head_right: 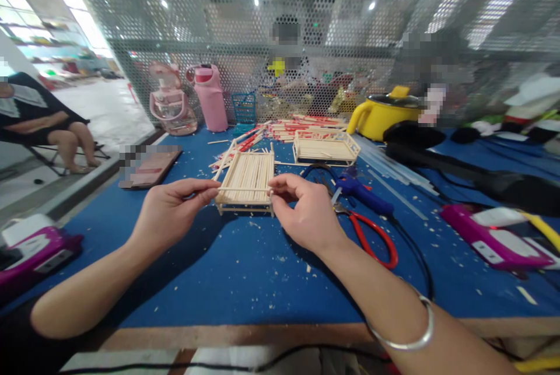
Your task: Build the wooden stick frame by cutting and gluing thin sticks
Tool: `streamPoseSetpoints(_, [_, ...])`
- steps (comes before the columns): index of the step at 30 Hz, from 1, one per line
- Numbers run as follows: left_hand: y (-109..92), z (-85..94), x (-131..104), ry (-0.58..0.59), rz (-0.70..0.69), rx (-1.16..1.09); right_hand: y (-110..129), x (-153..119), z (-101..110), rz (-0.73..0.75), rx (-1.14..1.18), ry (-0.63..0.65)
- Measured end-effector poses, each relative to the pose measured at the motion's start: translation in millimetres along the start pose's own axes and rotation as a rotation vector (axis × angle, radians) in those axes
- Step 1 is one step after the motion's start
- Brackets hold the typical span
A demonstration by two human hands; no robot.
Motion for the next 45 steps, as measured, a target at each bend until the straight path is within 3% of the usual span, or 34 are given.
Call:
streamPoseSetpoints(5, [0.1, 0.7, 0.7, -0.013, -0.013, 0.0, 3.4, -0.1, 1.1, 0.028, -0.09, -0.021])
streamPoseSetpoints(12, [0.3, 0.5, 0.2, -0.006, -0.004, 0.012, -5.2, 2.8, 0.6, -0.039, 0.018, -0.007])
streamPoseSetpoints(27, [-1.9, -0.9, 0.7, 0.003, -0.009, -0.016, 4.1, 0.8, 2.8, 0.049, -0.093, -0.041])
streamPoseSetpoints(34, [15.1, 0.0, -1.5, -0.056, 0.184, -0.313, 6.0, 2.1, 2.5, 0.045, -0.11, -0.045])
streamPoseSetpoints(38, [19.7, -2.5, -2.3, -0.054, 0.207, -0.315, 6.0, 1.6, 3.2, 0.043, -0.113, -0.048])
streamPoseSetpoints(42, [12.9, 8.5, -0.6, -0.1, 0.084, -0.137, 5.8, 1.3, 3.2, 0.046, -0.119, -0.045])
streamPoseSetpoints(45, [-17.1, 19.4, 4.0, -0.128, -0.195, 0.142, 6.7, 1.4, 3.0, 0.051, -0.121, -0.047])
Point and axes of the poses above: each hand's wrist, its own x-axis towards the middle knuckle, its own z-axis out of the back of the hand, y = z × x, the point moved 9 cm from there along x, towards the middle knuckle, and after that the axes turned 15 degrees about -z, right-handed, at the moved point
